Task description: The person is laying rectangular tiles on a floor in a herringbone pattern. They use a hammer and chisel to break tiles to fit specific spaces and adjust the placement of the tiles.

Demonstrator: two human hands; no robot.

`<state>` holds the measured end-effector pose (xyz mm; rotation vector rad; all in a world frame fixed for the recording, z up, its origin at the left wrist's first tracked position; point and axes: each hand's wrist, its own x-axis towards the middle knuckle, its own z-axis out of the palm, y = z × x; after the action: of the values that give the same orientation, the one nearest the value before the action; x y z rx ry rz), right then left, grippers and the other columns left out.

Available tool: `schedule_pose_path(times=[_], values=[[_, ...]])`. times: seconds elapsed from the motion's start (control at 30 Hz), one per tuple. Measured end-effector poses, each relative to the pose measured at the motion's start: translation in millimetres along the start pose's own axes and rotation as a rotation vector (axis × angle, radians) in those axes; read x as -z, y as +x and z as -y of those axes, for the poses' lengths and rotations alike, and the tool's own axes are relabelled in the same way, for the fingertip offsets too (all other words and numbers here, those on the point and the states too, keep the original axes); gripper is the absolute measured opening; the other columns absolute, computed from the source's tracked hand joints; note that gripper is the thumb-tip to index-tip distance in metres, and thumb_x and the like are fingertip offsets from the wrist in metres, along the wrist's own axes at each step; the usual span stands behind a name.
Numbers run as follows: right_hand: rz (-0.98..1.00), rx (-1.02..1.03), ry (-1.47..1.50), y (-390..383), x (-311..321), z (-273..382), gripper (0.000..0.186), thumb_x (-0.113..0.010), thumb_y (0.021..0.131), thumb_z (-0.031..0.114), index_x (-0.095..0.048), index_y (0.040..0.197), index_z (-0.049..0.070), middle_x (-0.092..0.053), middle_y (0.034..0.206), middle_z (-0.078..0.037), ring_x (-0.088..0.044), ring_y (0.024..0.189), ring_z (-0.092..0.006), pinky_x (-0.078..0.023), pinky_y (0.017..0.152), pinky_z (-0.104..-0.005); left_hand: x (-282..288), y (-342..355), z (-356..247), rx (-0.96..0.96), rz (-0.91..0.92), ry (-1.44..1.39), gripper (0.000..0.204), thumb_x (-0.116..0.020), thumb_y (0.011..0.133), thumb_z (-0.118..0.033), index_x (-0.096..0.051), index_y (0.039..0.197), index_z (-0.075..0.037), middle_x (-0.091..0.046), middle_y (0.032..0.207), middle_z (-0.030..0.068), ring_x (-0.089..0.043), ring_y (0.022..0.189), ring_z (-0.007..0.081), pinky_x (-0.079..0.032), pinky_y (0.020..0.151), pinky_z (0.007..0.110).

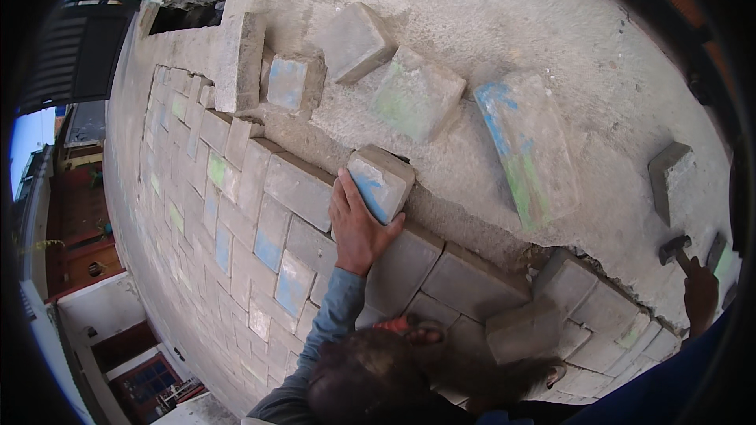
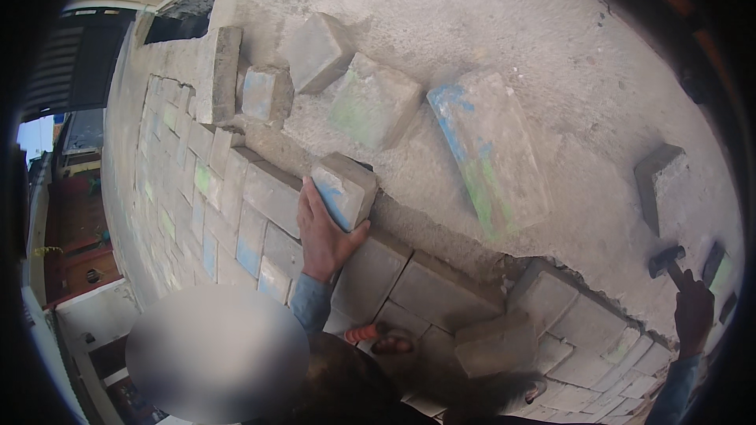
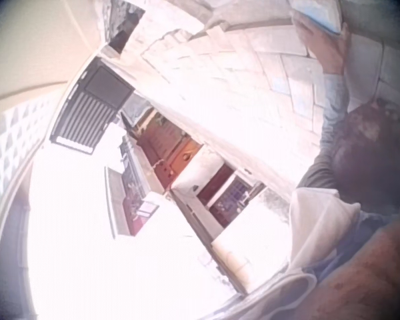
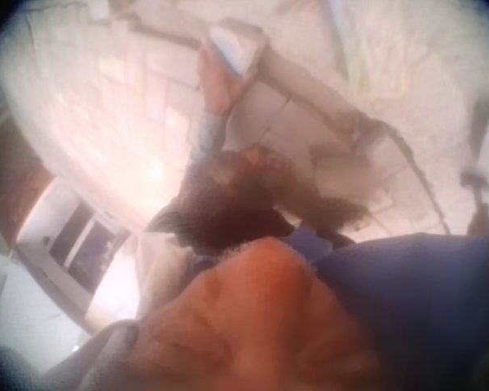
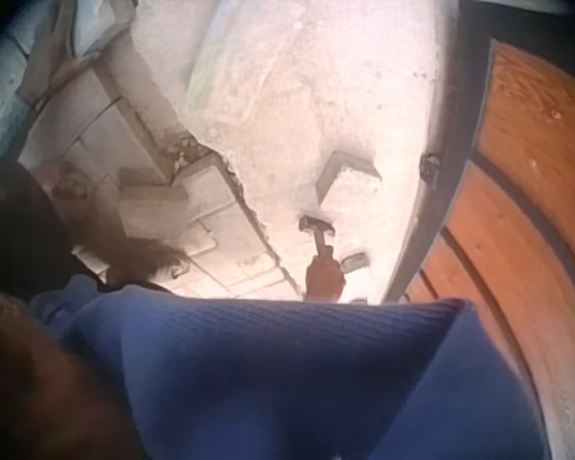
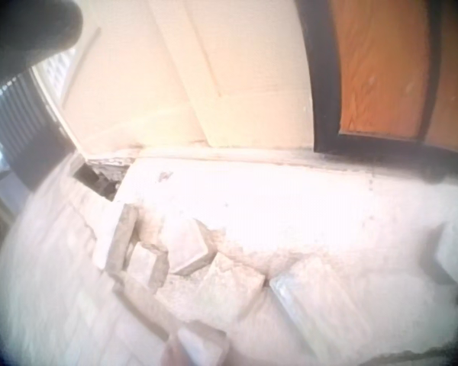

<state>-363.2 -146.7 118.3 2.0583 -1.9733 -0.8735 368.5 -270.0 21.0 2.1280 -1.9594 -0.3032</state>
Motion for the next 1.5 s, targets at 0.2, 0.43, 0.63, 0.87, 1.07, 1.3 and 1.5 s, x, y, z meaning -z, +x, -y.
schedule_pose_path(times=[0.2, 0.43, 0.63, 0.87, 1.07, 1.3, 1.5], values=[[0.12, 0.026, 0.112, 18.7, 12.9, 6.9, 0.053, -0.069, 0.084, 0.011, -0.059, 0.136, 0.014, -0.064, 0.102, -0.011, -0.063, 0.094, -0.0306, -0.05, 0.082, -0.0448, 23.2, 8.5, 4.4, -0.006, 0.024, -0.126, 0.127, -0.09, 0.063, -0.031, -0.015, 0.158, 0.009, -0.042, 0.143, 0.0311, -0.046, 0.131, 0.0474, -0.04, 0.111, 0.05], [0.063, 0.046, 0.08, 14.4, 14.9, 7.2, 0.056, -0.073, 0.08, 0.01, -0.06, 0.135, 0.014, -0.066, 0.099, -0.012, -0.064, 0.092, -0.0311, -0.052, 0.082, -0.046, 92.6, -30.0, -1.6, 0.156, -0.075, -0.128, 0.127, -0.091, 0.063, -0.029, -0.017, 0.161, 0.004, -0.043, 0.143, 0.0313, -0.048, 0.131, 0.047, -0.043, 0.11, 0.049], [0.12, 0.025, 0.081, 15.7, 5.2, 0.9, 0.055, -0.075, 0.081, 0.01, -0.057, 0.132, 0.007, -0.066, 0.095, -0.015, -0.066, 0.092, -0.0356, -0.051, 0.083, -0.0486, 98.6, -93.6, 44.2, 0.362, -0.065, 0.019, 0.125, -0.09, 0.063, -0.03, -0.019, 0.16, 0.004, -0.042, 0.147, 0.0314, -0.045, 0.135, 0.0471, -0.04, 0.113, 0.049], [0.151, 0.045, 0.042, 26.5, 25.7, 9.9, 0.037, -0.074, 0.083, 0.012, -0.057, 0.115, 0.008, -0.068, 0.094, -0.014, -0.069, 0.092, -0.0351, -0.055, 0.08, -0.0482, 70.4, -158.3, 91.7, 0.253, -0.227, 0.375, 0.093, -0.083, 0.078, -0.025, -0.036, 0.155, -0.002, -0.04, 0.151, 0.0298, -0.043, 0.139, 0.0477, -0.038, 0.115, 0.053], [0.143, 0.092, -0.032, 26.1, 12.8, 7.9, 0.041, -0.076, 0.083, 0.018, -0.056, 0.118, 0.011, -0.068, 0.091, -0.012, -0.071, 0.089, -0.0307, -0.057, 0.076, -0.0457, 36.7, -249.5, 39.6, -0.134, 0.328, -0.104, 0.05, -0.072, 0.089, -0.028, -0.058, 0.132, -0.008, -0.061, 0.12, 0.012, -0.059, 0.113, 0.0341, -0.049, 0.094, 0.047], [0.017, -0.032, 0.177, -6.8, -49.0, 19.6, 0.046, -0.075, 0.084, 0.012, -0.049, 0.12, 0.003, -0.068, 0.089, -0.022, -0.07, 0.084, -0.038, -0.055, 0.074, -0.0551, 24.5, -244.6, 21.1, 0.048, 0.352, -0.135, 0.039, -0.067, 0.088, -0.029, -0.059, 0.12, -0.01, -0.063, 0.109, 0.0126, -0.064, 0.104, 0.0351, -0.054, 0.088, 0.049], [0.331, -0.529, 1.067, -7.2, -37.2, 54.3, 0.021, -0.062, 0.099, 0.022, -0.044, 0.093, 0.013, -0.048, 0.068, -0.002, -0.046, 0.046, -0.0117, -0.037, 0.036, -0.0301, 61.7, -222.8, 35.0, 0.048, 0.36, -0.351, 0.041, -0.07, 0.084, -0.018, -0.057, 0.121, -0.007, -0.064, 0.103, 0.0149, -0.067, 0.091, 0.0363, -0.055, 0.079, 0.048]])
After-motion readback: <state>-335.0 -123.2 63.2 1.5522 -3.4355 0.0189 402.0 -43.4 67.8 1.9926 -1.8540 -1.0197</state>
